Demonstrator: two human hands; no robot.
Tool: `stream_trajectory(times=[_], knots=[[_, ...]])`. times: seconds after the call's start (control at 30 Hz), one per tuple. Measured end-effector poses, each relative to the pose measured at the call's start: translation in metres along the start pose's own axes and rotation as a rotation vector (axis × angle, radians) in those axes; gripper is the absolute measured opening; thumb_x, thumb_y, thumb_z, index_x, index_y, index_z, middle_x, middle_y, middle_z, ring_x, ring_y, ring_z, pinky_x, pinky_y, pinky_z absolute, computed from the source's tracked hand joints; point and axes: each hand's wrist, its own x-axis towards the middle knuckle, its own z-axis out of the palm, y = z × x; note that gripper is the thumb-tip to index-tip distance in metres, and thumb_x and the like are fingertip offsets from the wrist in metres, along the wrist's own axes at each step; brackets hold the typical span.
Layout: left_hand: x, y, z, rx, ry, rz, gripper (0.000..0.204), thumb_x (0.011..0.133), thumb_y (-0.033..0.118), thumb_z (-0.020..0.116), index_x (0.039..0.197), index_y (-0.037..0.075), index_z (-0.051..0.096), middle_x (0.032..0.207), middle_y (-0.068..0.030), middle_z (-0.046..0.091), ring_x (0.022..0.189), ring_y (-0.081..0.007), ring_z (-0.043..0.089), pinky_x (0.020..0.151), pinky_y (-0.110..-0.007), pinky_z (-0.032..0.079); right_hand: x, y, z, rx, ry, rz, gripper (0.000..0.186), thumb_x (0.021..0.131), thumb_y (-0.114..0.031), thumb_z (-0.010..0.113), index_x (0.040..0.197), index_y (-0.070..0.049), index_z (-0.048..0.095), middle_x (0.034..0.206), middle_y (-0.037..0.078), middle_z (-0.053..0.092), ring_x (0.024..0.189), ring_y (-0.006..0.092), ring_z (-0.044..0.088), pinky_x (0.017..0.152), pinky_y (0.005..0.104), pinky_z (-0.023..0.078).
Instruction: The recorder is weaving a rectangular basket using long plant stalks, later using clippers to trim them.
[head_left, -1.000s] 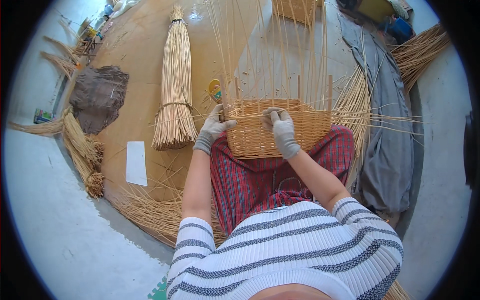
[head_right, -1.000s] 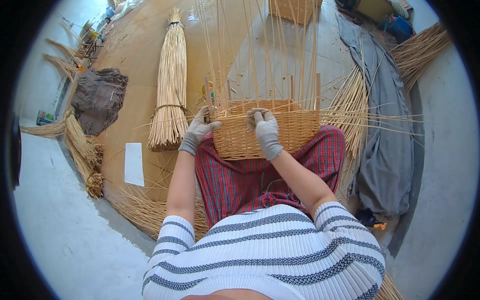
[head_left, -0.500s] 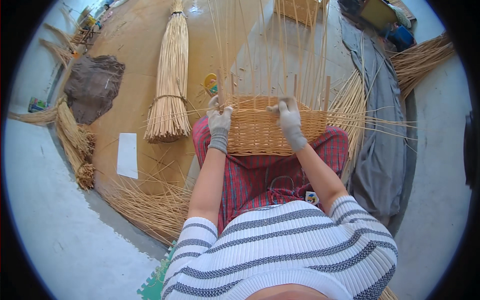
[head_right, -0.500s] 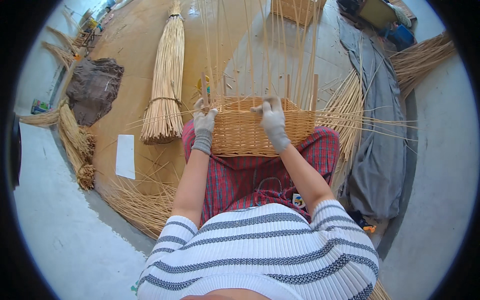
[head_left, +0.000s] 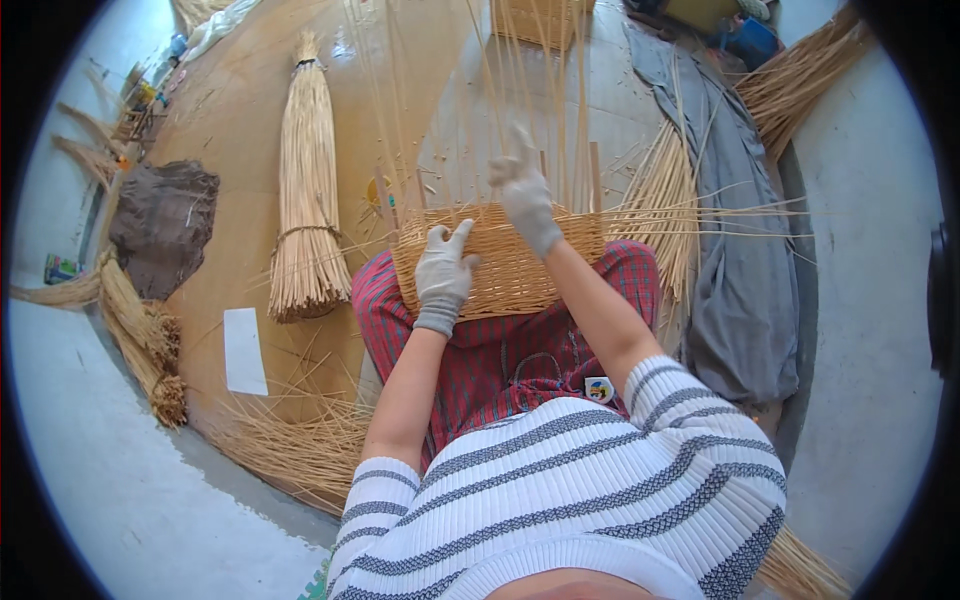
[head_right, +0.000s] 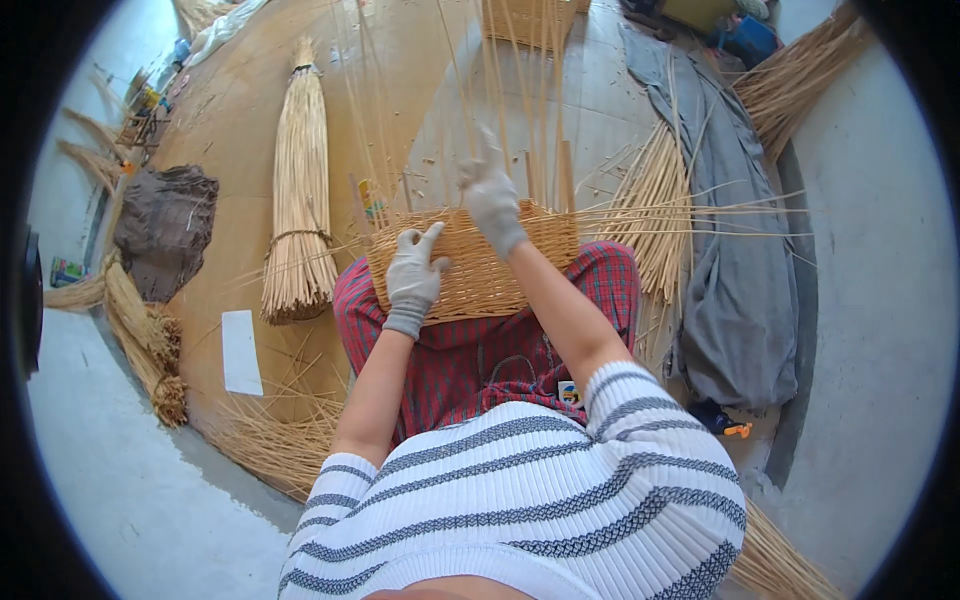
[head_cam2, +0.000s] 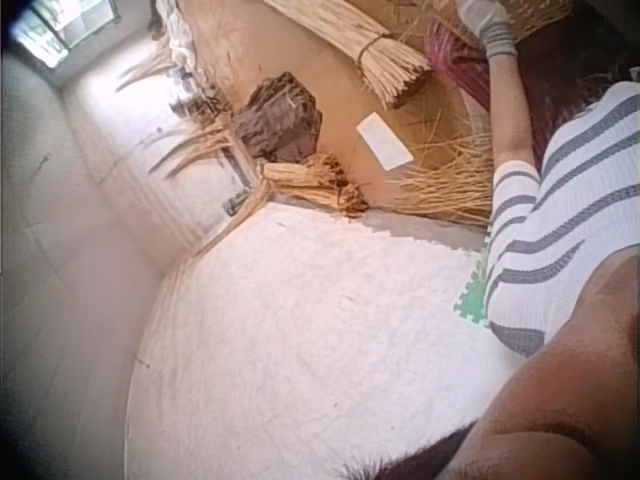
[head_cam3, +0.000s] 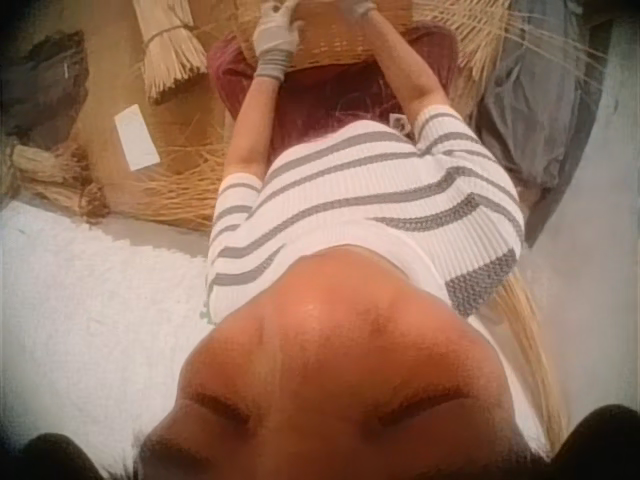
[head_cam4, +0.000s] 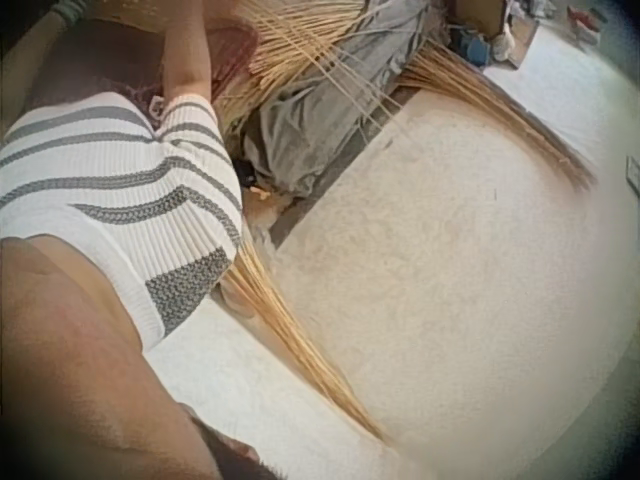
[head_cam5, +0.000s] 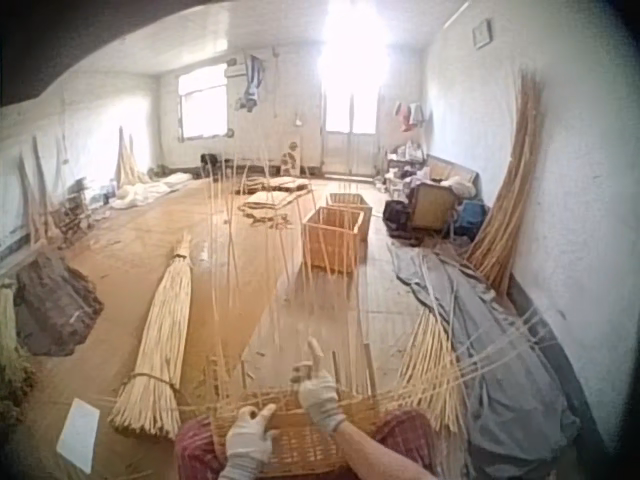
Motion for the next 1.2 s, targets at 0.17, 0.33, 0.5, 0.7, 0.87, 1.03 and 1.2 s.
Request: stream_trajectory(times=[0.17,0.33,0.5,0.7,0.87,1.03,1.2], knots=[[0.007,0.037,0.012,-0.115,0.058,0.226,0.081,0.076,0.025,0.083,0.148,0.02,0.046,0.134,-0.0156,0.052,0.112,-0.037,0.062,0.091,-0.048,0.053,-0.072,0.011,-0.094,0.075,0.035,0.454,0.042,0.103,-0.006,0.049,0.144,-0.013,0.048,0.091,0.008,0.07,0.071,0.0154,0.066,0.064,0.0305,0.056],[-0.006,0.081,0.042,-0.055,-0.144,0.07,0.103,0.076,0.016,0.08,0.16,0.019,0.021,0.141,-0.0196,0.044,0.089,-0.0406,0.068,0.075,-0.049,0.057,-0.038,0.009,-0.079,-0.226,-0.009,0.056,0.037,0.104,-0.009,0.051,0.14,-0.014,0.056,0.097,0.006,0.068,0.072,0.0128,0.064,0.067,0.0271,0.055],[-0.021,0.082,0.047,0.017,-0.072,0.071,0.097,0.076,0.011,0.077,0.158,0.02,0.027,0.137,-0.0218,0.046,0.089,-0.0392,0.068,0.075,-0.048,0.057,-0.006,0.005,-0.075,-0.337,-0.029,-0.131,0.04,0.098,-0.01,0.058,0.138,-0.013,0.059,0.108,0.014,0.068,0.098,0.0259,0.067,0.087,0.0347,0.053],[-0.016,0.088,0.036,0.098,-0.264,0.072,0.081,0.077,0.017,0.079,0.149,0.023,0.044,0.136,-0.0203,0.047,0.09,-0.039,0.068,0.076,-0.048,0.057,-0.09,-0.041,-0.16,-0.464,0.036,0.406,0.027,0.101,-0.012,0.056,0.127,-0.011,0.064,0.107,0.014,0.073,0.101,0.0219,0.071,0.088,0.0336,0.054],[-0.026,0.046,0.029,-0.203,0.152,0.224,0.065,0.081,0.019,0.078,0.141,0.017,0.052,0.127,-0.0182,0.056,0.104,-0.0369,0.064,0.087,-0.046,0.053,-0.138,-0.044,-0.106,0.068,-0.143,0.355,0.025,0.101,-0.014,0.059,0.124,-0.004,0.064,0.11,0.012,0.072,0.104,0.0151,0.067,0.092,0.0313,0.053],[-0.053,-0.031,0.006,-0.037,0.606,-0.146,0.051,0.084,0.01,0.074,0.132,0.009,0.057,0.124,-0.0167,0.061,0.12,-0.0352,0.057,0.103,-0.043,0.046,-0.101,-0.059,0.032,0.117,-0.334,0.102,0.044,0.103,-0.023,0.056,0.141,-0.001,0.054,0.134,0.021,0.063,0.128,0.0295,0.059,0.109,0.0395,0.043],[-0.06,-0.061,-0.002,-0.382,0.354,-0.254,0.059,0.084,0.001,0.069,0.14,0.004,0.051,0.133,-0.0179,0.059,0.125,-0.0353,0.057,0.107,-0.041,0.045,-0.026,-0.024,0.168,-0.334,-0.214,0.641,0.068,0.1,-0.054,0.049,0.145,-0.003,0.05,0.144,0.022,0.055,0.134,0.0355,0.052,0.116,0.0456,0.034]])
